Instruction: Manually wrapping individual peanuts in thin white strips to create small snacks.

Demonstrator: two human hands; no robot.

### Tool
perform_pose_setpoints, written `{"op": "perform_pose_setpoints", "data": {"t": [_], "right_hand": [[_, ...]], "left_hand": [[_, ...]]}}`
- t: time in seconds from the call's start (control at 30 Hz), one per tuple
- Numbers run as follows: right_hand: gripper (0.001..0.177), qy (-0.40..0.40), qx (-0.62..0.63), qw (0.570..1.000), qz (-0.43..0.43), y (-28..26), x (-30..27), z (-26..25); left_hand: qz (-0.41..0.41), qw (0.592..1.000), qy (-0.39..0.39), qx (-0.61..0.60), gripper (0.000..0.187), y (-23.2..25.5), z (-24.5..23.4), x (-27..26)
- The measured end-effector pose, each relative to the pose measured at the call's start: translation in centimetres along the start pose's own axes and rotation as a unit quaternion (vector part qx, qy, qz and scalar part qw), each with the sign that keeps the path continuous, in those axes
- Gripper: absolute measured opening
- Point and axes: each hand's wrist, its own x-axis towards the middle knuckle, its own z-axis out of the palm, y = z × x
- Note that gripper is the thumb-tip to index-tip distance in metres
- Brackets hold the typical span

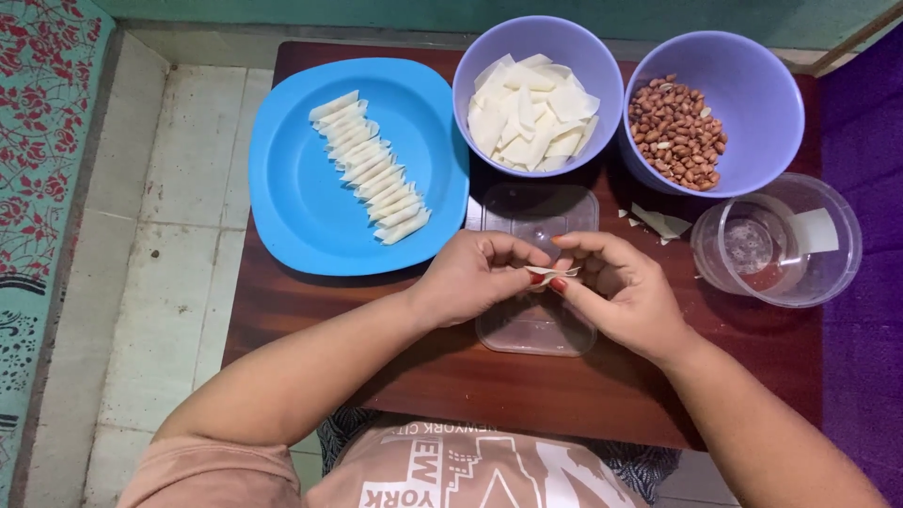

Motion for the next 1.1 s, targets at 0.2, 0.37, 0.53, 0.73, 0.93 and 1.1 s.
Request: {"op": "perform_pose_setpoints", "data": {"t": [0.2, 0.37, 0.53, 0.73, 0.93, 1.1], "right_hand": [[0.052, -0.030, -0.025, 0.999, -0.009, 0.3, -0.2, -0.3], [0.044, -0.028, -0.039, 0.999, -0.005, 0.0, -0.3, -0.2], [0.044, -0.036, -0.054, 0.998, -0.016, -0.3, -0.2, 0.0], [0.042, -0.040, -0.069, 0.996, -0.027, -1.2, 0.2, 0.4], [0.042, -0.044, -0.091, 0.993, -0.065, -1.0, 0.6, 0.2], [0.043, -0.043, -0.086, 0.993, -0.067, -0.9, 0.5, 0.2]], "left_hand": [[0.011, 1.000, -0.001, 0.002, 0.028, -0.8, 0.0, 0.5], [-0.011, 1.000, 0.004, -0.026, 0.022, 0.1, 0.3, 0.1], [-0.007, 1.000, 0.000, -0.024, 0.017, -0.3, 0.0, 0.3], [0.002, 1.000, -0.006, -0.021, 0.016, 0.1, 0.1, 0.0], [-0.009, 0.999, -0.011, -0.048, 0.026, -1.6, 0.1, 0.7], [-0.008, 0.999, -0.017, -0.047, 0.028, -1.9, 0.0, 0.7]]}}
